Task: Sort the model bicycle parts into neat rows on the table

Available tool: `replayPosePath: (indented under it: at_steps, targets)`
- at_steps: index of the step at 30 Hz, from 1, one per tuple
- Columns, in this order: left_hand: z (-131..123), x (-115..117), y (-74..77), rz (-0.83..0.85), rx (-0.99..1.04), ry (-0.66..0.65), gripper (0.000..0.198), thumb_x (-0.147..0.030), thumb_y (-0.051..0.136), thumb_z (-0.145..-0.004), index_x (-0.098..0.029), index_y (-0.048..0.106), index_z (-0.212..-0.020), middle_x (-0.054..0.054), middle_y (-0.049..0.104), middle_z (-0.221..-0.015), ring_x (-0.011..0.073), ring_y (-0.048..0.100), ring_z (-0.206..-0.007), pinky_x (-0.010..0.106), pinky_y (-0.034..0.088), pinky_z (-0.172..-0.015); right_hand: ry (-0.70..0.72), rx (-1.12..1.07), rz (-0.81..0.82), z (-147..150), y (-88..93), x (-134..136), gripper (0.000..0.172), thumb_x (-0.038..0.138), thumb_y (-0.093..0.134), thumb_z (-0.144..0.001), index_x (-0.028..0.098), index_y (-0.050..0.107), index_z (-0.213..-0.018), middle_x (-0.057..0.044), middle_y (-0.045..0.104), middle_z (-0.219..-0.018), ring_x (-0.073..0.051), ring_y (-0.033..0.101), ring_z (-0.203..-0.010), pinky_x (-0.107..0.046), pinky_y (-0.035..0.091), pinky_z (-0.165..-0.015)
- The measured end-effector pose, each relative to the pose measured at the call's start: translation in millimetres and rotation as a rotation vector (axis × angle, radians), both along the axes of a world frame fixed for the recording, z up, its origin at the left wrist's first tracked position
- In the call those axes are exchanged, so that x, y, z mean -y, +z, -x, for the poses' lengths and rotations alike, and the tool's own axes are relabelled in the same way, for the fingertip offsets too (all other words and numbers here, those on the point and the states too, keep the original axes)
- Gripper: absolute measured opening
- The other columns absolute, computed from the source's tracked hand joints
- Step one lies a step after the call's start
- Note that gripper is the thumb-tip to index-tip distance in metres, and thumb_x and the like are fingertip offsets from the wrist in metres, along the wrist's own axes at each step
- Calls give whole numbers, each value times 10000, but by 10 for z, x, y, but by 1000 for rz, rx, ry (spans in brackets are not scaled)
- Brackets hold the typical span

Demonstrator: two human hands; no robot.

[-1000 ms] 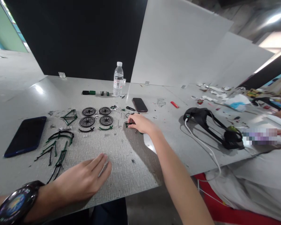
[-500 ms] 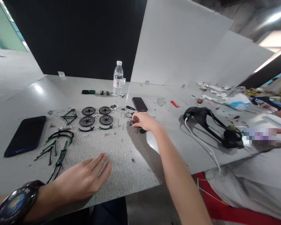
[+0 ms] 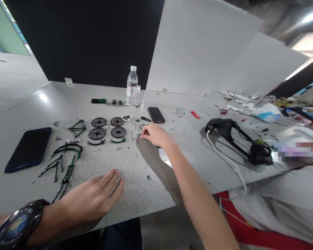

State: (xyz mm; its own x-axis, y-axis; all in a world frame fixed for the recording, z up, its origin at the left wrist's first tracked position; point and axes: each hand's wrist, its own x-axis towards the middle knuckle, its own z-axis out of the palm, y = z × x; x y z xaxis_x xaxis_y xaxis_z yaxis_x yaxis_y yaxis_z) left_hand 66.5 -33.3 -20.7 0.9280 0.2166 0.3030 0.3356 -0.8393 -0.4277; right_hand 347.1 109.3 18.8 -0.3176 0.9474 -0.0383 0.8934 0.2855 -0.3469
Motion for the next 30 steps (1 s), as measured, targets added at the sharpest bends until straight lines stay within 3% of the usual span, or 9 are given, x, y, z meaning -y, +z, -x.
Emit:
replayPosePath:
  at_steps: [6,16,22,26,30]
  targets:
    - [-3,10,-15,2,-7,17,340,-98,417,-954,-22,568,-1249,229,742,-1135,293,730,-1068,353,595,-806,-15,-1,61,17,16,-4,136,276,640,-910,213,672,-794,-59,733,-905,-189,636,-777,-337,441,-698]
    - [-18,3,34,-1,28,7,299,-123,477,-947,-11,595,-1197,228,754,-1099,310,745,-1030,349,616,-790,0,140,84,0,37,18,168,306,627,-941,211,683,-815,-71,722,-908,-204,625,-787,-337,412,-683]
    - [-14,-4,27,-17,50,3,286,-132,461,-950,-10,602,-1168,239,757,-1071,313,751,-1006,355,606,-781,12,58,-74,208,165,164,150,272,579,-979,213,661,-868,-59,698,-963,-200,619,-840,-340,424,-725]
    - [-39,-12,49,-13,49,15,298,-132,462,-950,-11,605,-1182,232,759,-1063,302,748,-997,355,591,-791,268,-19,-193,742,122,401,172,241,534,-1029,211,664,-921,-43,697,-998,-185,615,-913,-355,432,-835]
    - [4,72,175,21,37,33,289,-140,472,-952,-32,634,-1165,170,762,-945,260,730,-871,345,567,-723,568,66,-371,1226,-135,544,157,215,530,-1039,183,643,-935,-49,697,-999,-194,588,-920,-357,398,-837]
